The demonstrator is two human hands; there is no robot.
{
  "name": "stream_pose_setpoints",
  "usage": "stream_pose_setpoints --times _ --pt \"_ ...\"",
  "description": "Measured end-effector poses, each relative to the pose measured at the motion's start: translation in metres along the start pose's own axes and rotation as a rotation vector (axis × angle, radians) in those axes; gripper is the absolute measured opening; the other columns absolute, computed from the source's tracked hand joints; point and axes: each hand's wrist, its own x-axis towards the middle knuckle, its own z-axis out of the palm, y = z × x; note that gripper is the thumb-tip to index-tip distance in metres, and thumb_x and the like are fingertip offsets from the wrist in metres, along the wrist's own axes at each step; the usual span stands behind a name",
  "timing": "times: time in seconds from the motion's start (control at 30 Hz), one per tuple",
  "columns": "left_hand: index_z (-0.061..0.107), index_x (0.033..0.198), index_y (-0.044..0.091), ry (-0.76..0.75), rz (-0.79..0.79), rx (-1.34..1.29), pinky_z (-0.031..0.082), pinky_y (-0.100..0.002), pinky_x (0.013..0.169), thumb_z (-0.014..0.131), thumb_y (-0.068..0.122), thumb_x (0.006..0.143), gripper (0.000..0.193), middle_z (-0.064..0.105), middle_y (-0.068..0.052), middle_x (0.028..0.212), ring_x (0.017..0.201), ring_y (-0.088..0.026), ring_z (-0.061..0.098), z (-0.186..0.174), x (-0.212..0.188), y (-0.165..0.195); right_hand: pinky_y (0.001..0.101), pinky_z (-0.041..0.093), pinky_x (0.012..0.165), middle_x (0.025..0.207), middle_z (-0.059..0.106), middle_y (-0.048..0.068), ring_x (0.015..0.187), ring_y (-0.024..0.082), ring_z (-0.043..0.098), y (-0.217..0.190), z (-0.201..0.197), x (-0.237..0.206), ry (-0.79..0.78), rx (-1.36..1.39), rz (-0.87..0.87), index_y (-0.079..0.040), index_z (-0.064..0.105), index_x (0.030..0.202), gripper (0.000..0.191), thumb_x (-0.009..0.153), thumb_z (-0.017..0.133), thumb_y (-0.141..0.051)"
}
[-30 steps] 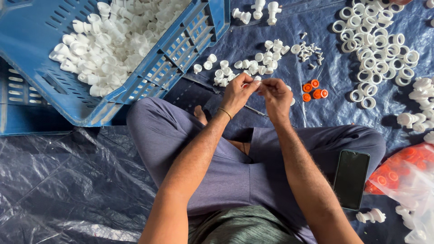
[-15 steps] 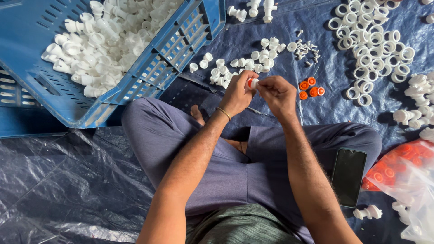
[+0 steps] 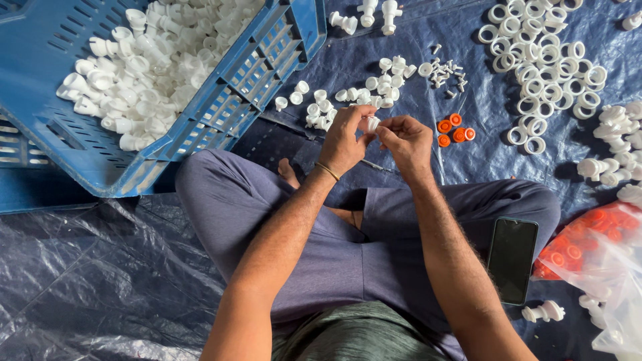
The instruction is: The person sits cross-legged on a tarp and assembles small white plastic components with orange caps by hand. They pick up parts from a blue crate and the floor, fit them together, and place the assembled units back on the tarp.
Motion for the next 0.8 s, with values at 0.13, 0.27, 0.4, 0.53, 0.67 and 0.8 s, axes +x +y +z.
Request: stream_pose_setpoints --times 0.13,0.27,0.4,0.53,0.67,0.8 --pt "0.064 0.123 0.013 -0.039 0.052 0.035 0.055 -0.036 0.096 0.082 0.0 0.08 0.048 0.068 -0.003 0.117 0.112 -0.025 0.063 -0.002 0.0 0.004 0.0206 0.055 0.061 0.086 0.074 0.009 0.069 0.008 0.067 -0.002 -0.003 -0.001 -0.028 -0.051 0.015 0.007 0.071 0.102 0.013 0.092 0.073 0.001" --pt "0.068 0.114 0.013 -0.038 0.102 0.049 0.057 -0.033 0.094 0.081 0.0 0.079 0.039 0.066 -0.002 0.116 0.114 -0.025 0.063 -0.002 0.0 0.004 0.0221 0.056 0.063 0.087 0.075 0.009 0.072 0.009 0.068 -0.001 -0.005 -0.001 -0.063 -0.063 0.021 0.006 0.071 0.101 0.011 0.093 0.073 -0.001" --pt "0.069 0.111 0.01 0.065 0.033 -0.013 0.056 -0.035 0.092 0.079 -0.001 0.079 0.035 0.066 -0.006 0.114 0.11 -0.026 0.065 -0.002 0.0 0.0 0.0245 0.058 0.067 0.09 0.074 0.006 0.077 0.009 0.069 0.01 -0.014 0.007 0.011 -0.03 0.021 0.003 0.072 0.105 0.014 0.097 0.072 -0.009" --pt "0.064 0.115 0.008 0.169 -0.161 -0.249 0.058 -0.032 0.088 0.078 0.007 0.084 0.034 0.065 -0.007 0.113 0.103 -0.02 0.067 -0.005 0.003 -0.011 0.0253 0.056 0.066 0.091 0.071 0.006 0.077 0.01 0.067 0.024 -0.038 0.021 0.182 -0.025 0.015 0.002 0.071 0.107 0.015 0.099 0.07 -0.011" --pt "0.06 0.119 0.006 0.31 -0.28 -0.426 0.055 -0.032 0.089 0.076 0.012 0.091 0.033 0.067 -0.005 0.112 0.101 -0.017 0.065 -0.011 0.005 -0.021 0.0253 0.054 0.063 0.091 0.071 0.006 0.074 0.011 0.065 0.028 -0.051 0.028 0.329 -0.113 0.045 0.002 0.07 0.105 0.014 0.096 0.07 -0.009" --pt "0.06 0.119 0.004 0.303 -0.228 -0.374 0.054 -0.033 0.09 0.077 0.011 0.091 0.034 0.066 -0.007 0.112 0.101 -0.019 0.063 -0.011 0.003 -0.019 0.0256 0.055 0.061 0.091 0.073 0.004 0.075 0.011 0.067 0.022 -0.036 0.025 0.32 -0.209 0.062 0.0 0.072 0.104 0.016 0.093 0.069 -0.012"
